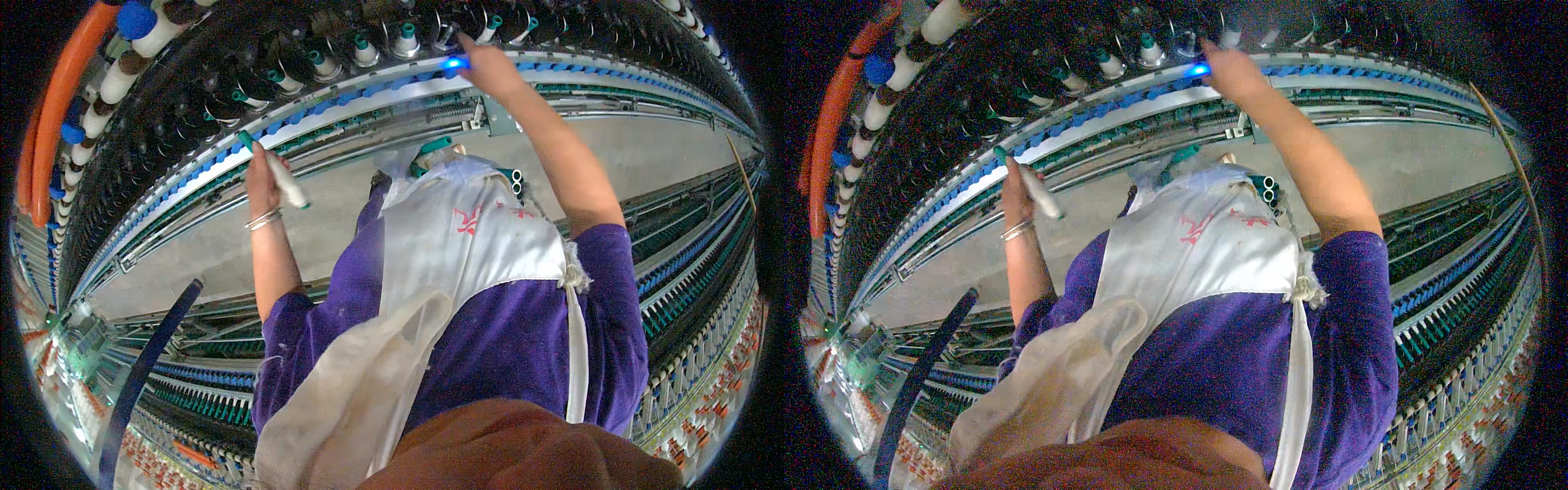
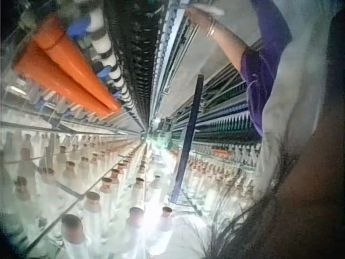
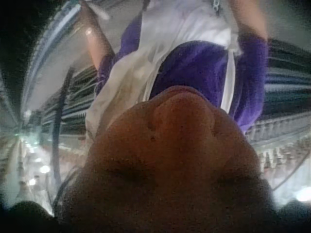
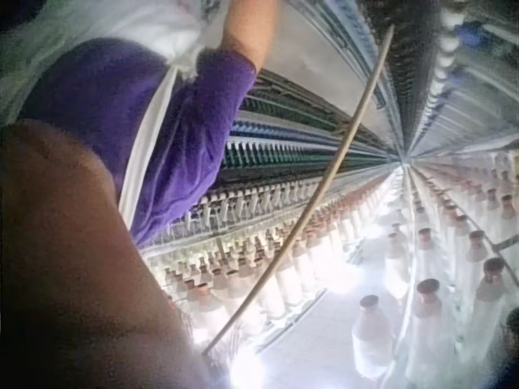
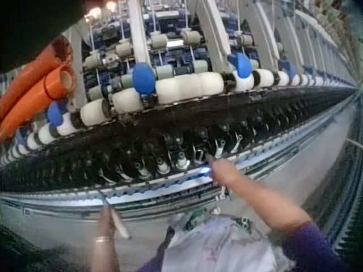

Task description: The person walks along a textile machine and replaces empty spools with new ones. They remove empty spools from the machine, place them in a bin, and then install new spools from a nearby container. The person repeats this process for multiple spools along the machine.

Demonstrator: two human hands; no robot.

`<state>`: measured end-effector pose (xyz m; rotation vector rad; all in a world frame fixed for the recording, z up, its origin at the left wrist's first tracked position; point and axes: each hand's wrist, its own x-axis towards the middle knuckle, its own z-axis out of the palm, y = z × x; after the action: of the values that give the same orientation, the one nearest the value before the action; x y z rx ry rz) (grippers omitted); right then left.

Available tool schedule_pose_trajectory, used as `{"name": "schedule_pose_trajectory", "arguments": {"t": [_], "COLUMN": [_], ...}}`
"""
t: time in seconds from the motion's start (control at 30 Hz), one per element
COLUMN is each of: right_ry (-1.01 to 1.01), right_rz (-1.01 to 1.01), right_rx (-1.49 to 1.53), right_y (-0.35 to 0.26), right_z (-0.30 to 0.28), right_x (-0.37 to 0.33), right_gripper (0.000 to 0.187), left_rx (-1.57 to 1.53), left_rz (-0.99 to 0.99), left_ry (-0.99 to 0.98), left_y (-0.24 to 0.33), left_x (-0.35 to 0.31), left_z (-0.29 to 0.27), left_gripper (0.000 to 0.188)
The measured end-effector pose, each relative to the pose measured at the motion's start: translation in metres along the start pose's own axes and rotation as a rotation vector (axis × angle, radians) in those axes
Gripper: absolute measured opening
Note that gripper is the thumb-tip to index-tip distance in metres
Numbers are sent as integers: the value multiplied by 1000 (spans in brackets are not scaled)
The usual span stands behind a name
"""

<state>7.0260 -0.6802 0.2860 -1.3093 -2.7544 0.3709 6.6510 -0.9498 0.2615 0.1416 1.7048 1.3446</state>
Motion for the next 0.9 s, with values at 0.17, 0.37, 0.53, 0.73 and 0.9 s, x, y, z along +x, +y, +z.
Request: {"name": "schedule_pose_trajectory", "arguments": {"t": [0.17,0.37,0.53,0.73,0.9], "right_ry": [-95,216,-142,-100,-83], "right_rz": [-6,-75,25,194,295], "right_rx": [-282,-324,-346,-176,712], "right_y": [-15,-11,-24,-31,-20], "right_z": [8,2,-36,-125,-161], "right_x": [5,7,-6,-9,-7], "right_gripper": [35,17,17,50,44], "left_rx": [-472,-436,123,451,624], "left_rz": [-3,-23,371,1281,1549], "left_ry": [135,297,42,-485,-394], "left_y": [-32,-18,3,9,47], "left_x": [11,8,-44,-81,-53], "left_z": [44,62,107,221,297], "left_gripper": [60,39,29,25,28]}}
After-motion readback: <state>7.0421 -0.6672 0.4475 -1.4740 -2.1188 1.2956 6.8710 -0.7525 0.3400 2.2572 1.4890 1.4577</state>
